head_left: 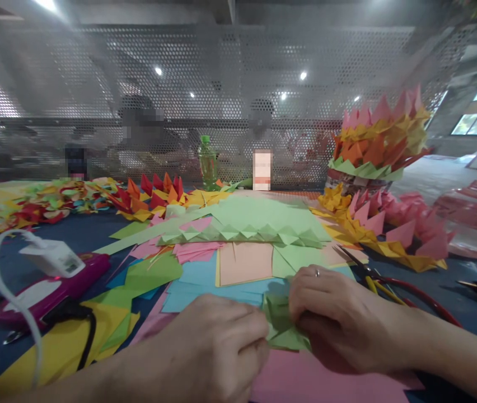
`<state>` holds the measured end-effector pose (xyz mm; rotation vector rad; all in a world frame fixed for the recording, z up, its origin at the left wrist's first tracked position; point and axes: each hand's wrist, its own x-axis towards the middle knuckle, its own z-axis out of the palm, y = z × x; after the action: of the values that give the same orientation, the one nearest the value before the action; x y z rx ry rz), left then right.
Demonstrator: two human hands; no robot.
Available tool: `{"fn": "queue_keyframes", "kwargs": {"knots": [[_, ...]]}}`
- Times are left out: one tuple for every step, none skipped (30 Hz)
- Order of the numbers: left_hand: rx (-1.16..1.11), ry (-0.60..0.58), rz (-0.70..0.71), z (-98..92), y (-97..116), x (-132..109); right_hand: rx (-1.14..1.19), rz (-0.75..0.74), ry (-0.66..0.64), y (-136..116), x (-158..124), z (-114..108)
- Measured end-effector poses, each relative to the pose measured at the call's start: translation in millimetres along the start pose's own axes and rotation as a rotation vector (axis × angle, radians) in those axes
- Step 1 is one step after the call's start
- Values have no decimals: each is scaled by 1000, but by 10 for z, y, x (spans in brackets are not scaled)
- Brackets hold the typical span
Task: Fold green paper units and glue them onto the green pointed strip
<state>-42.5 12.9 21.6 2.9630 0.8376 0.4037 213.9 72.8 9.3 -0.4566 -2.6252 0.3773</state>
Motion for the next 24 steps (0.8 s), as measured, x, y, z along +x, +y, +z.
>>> {"fn": "queue_keyframes", "kwargs": {"knots": [[17, 42, -12, 9, 9, -2, 16, 10, 5, -14, -2, 14], [40, 105, -24, 19, 23, -4, 38, 26, 7, -31, -7, 30], [64, 177, -39, 29, 40, -4, 62, 44, 9, -51, -14, 48], [84, 244, -41, 36, 58, -4, 84, 61, 15, -70, -23, 67], [97, 291, -39, 39, 75, -2, 100, 80, 22, -88, -32, 86], [100, 306, -38, 38, 88, 1, 110, 99, 32, -104, -41, 104], [97, 295, -37, 33, 98, 4, 117, 113, 46, -116, -50, 121], [90, 258, -30, 25, 101, 8, 126, 129, 53, -125, -57, 135], [81, 208, -22, 16, 99, 13, 136, 142, 61, -129, -62, 147], [74, 162, -18, 9, 92, 16, 150, 155, 60, -131, -65, 156], [70, 125, -17, 3, 81, 19, 163, 169, 56, -130, -66, 162], [64, 97, -19, 1, 69, 21, 173, 181, 51, -128, -65, 165], [55, 76, -20, 0, 56, 21, 179, 196, 41, -126, -65, 167], [41, 57, -23, 2, 46, 20, 180, 211, 32, -123, -64, 167], [24, 40, -23, 3, 37, 19, 177, 223, 25, -120, -64, 167], [7, 21, -23, 4, 32, 18, 171, 237, 20, -118, -65, 168], [-12, 2, -25, 3, 30, 18, 167, 245, 18, -116, -67, 170], [-27, -15, -31, 0, 29, 20, 169, 251, 15, -114, -69, 174], [-41, -32, -41, -5, 29, 24, 173, 258, 10, -112, -71, 178], [-56, -53, -44, -12, 29, 30, 177, 265, 6, -110, -74, 183], [-69, -75, -44, -19, 27, 38, 176, 271, 4, -109, -75, 187], [-76, -96, -44, -25, 24, 47, 171, 276, -1, -109, -76, 190], [-81, -116, -40, -31, 20, 55, 163, 280, -4, -111, -74, 189], [-80, -129, -36, -34, 14, 63, 159, 283, -8, -114, -71, 186]]}}
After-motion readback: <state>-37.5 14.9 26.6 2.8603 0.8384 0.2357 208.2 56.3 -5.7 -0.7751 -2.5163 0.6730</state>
